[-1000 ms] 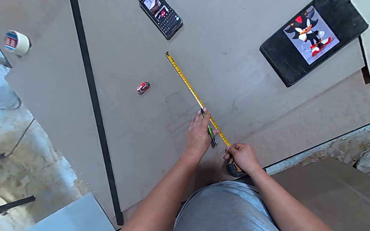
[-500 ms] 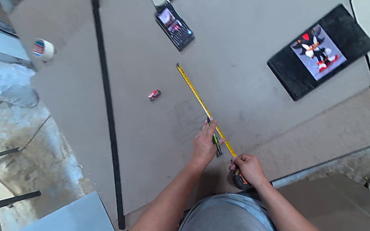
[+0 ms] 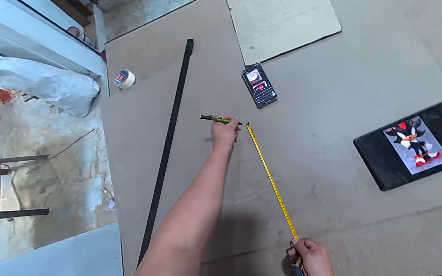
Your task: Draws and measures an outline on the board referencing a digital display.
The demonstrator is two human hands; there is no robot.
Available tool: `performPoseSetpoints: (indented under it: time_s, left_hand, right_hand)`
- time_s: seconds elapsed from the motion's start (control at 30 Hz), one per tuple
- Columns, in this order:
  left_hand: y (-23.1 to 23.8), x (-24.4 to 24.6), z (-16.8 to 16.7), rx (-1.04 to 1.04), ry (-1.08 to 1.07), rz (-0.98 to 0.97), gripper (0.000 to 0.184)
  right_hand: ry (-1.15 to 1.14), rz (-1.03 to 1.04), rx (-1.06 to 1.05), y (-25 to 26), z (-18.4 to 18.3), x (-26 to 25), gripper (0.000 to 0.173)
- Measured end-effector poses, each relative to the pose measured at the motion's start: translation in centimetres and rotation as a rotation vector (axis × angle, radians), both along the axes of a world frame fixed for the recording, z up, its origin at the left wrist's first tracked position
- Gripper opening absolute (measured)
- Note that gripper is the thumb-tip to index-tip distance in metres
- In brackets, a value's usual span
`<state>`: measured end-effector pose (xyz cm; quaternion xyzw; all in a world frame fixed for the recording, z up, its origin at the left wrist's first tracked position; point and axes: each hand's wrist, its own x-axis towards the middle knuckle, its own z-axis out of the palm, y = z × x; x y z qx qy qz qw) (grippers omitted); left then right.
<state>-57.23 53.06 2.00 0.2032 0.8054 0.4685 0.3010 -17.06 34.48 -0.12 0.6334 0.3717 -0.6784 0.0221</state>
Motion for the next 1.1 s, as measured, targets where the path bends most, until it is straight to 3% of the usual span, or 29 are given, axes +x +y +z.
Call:
performPoseSetpoints:
  time_s: [0.13,0.33,0.53,0.77,1.1]
  left_hand:
    - [1.4,0.0,-1.4,-0.023,-0.125,-0.025,0.025]
    - [2.4,-0.2,-2.1,-0.263,0.122,-0.125,0.014]
    - [4.6,0.9,-0.3,-0.502,0.3,-0.304,0.018]
    - [5.7,0.9,-0.4,-0.511,0.288,-0.341,0.016]
    - [0.4,-3.3,-0.7,-0.499,0.227,-0.237,0.02]
  right_hand:
    - [0.012,-0.053,-0.043,0.0,0.2,-0.2,0.028]
    - [0.013,-0.078,-0.056,-0.1,0.4,-0.2,0.027]
    - [0.009,-0.09,-0.056,0.2,0.4,0.0,0.027]
    - [0.001,-0.106,-0.05,0.6,0.4,0.4,0.028]
    - [0.023,-0.063,-0.092,-0.7,0.5,-1.3,0.026]
